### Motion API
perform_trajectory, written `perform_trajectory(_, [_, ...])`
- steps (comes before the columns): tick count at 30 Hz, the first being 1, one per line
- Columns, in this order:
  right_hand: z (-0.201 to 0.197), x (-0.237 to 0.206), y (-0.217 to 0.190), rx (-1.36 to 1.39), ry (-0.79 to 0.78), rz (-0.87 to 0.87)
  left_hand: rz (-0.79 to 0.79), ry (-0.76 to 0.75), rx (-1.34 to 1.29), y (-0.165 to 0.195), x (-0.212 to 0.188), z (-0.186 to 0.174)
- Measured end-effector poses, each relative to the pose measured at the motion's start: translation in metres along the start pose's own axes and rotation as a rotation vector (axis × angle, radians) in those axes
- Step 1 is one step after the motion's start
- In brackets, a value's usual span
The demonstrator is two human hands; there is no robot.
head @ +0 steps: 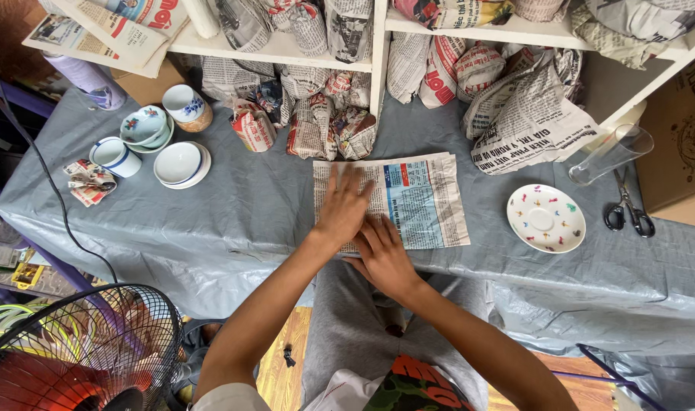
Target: The person unwraps ceramic bowls, cups and plates from newspaper wrapping on a plastic-covered table. They pull each wrapped item from the shelf, unfold and tear away the newspaper, and stack the unwrapped dishes on the table.
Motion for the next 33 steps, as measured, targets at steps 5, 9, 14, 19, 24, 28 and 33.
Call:
perform_trajectory(5, [0.0, -0.014, 0.0, 0.217, 0.047, -0.027, 0.399, -0.022, -0.612, 0.03, 0.013, -0.021])
perform_trajectory(9, [-0.026, -0.041, 0.011, 0.367, 0.071, -0.127, 0.378, -0.09, -0.718, 0.018, 0.0, -0.023])
perform_trajectory(14, [-0.066, -0.085, 0.059, 0.581, 0.053, -0.057, 0.372, -0.059, -0.922, -0.006, -0.042, -0.004])
perform_trajectory(19, [-0.05, -0.101, 0.118, 0.604, -0.029, 0.728, -0.223, -0.325, -1.506, -0.035, -0.082, 0.041])
perform_trajectory(24, [-0.042, -0.063, 0.138, 0.496, 0.118, 0.753, -0.379, -0.09, -1.241, -0.035, -0.072, 0.029])
perform_trajectory(28, [-0.047, -0.043, 0.136, 0.207, 0.087, 0.729, -0.499, 0.073, -1.112, -0.027, -0.062, -0.006])
perform_trajectory(33, [-0.056, -0.029, 0.125, -0.075, 0.026, 0.675, -0.483, 0.178, -0.692, -0.018, -0.053, -0.046])
Point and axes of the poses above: each hand's wrist, its own x-axis towards the middle knuckle, its own z-axis out of the palm, y = z × x, the point moved 5 cm from there along x, towards the middle knuckle, and after that the axes turned 2 degrees about -z, right-handed, at the moved point
